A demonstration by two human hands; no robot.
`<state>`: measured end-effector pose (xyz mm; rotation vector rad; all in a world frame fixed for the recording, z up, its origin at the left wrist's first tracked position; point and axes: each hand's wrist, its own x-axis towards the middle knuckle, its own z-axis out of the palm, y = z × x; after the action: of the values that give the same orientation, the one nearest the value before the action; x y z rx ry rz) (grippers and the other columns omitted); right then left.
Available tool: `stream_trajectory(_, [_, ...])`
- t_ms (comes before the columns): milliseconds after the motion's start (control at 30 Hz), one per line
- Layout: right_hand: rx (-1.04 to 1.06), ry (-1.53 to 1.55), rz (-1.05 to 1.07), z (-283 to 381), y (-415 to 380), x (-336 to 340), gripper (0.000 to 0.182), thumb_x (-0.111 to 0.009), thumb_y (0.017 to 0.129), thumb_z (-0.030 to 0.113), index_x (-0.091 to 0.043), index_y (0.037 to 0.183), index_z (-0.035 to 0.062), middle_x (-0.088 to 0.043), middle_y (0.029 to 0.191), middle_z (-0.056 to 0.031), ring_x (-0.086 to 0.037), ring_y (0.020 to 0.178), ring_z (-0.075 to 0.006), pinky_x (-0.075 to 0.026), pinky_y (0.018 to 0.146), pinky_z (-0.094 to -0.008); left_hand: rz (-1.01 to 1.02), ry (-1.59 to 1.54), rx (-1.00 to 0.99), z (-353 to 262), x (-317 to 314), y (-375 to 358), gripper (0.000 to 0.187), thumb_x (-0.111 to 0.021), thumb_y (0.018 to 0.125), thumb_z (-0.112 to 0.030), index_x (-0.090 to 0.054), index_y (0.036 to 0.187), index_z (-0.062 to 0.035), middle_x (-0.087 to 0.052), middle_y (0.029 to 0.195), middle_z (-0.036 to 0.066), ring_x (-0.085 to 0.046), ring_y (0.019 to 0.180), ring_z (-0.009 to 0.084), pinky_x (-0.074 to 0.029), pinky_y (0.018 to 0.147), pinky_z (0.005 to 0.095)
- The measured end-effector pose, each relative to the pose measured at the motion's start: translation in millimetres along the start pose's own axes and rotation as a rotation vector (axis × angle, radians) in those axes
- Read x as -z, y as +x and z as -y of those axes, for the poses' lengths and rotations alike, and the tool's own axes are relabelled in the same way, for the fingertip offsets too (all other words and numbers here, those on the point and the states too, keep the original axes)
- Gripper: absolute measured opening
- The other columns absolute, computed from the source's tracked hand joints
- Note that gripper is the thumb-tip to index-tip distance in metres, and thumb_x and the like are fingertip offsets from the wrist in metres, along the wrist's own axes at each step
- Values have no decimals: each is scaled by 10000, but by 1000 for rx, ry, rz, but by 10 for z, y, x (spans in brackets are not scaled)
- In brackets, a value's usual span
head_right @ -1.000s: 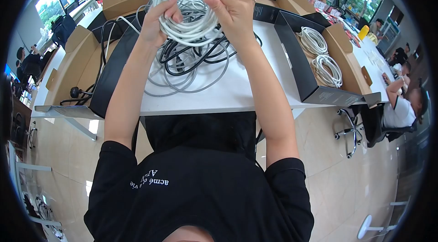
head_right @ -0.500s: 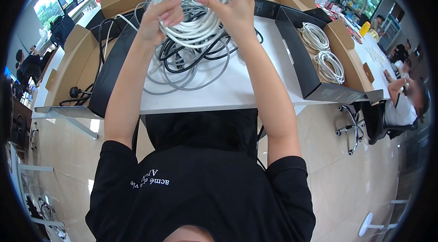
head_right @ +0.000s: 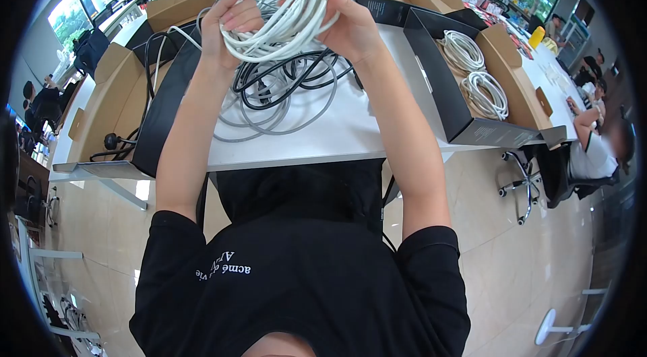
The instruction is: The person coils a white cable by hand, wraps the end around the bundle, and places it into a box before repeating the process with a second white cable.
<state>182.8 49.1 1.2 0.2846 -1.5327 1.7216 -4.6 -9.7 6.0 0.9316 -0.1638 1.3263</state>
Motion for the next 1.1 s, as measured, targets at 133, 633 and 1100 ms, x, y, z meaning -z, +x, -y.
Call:
stream_trajectory(133, [-23, 152, 195, -43, -11, 129, 694, -554, 771, 521, -454, 1162, -43, -545, 1085, -209, -571, 978, -279, -453, 869, -404, -41, -121, 148, 84, 31, 8, 151, -384, 908, -118, -469, 815, -34, -281, 476, -84, -303, 403, 22, -309, 435, 191])
stream_trajectory(633, [-57, 185, 50, -43, -20, 71, 567, -424, 850, 526, -502, 1117, 32, -571, 1038, -128, -585, 902, -211, -504, 719, -350, -130, -178, 125, 131, 101, 16, 142, -434, 887, -122, -465, 774, -41, -309, 488, -76, -314, 414, 35, -324, 410, 189])
stream_trajectory(1100, [-37, 95, -67, -99, 46, -158, 429, -559, 841, 352, -493, 1143, 54, -577, 1065, -57, -545, 1003, -157, -434, 883, -339, -264, -93, -81, 65, 196, 28, 181, -501, 867, -164, -475, 720, -61, -371, 469, -66, -372, 423, 37, -349, 439, 176])
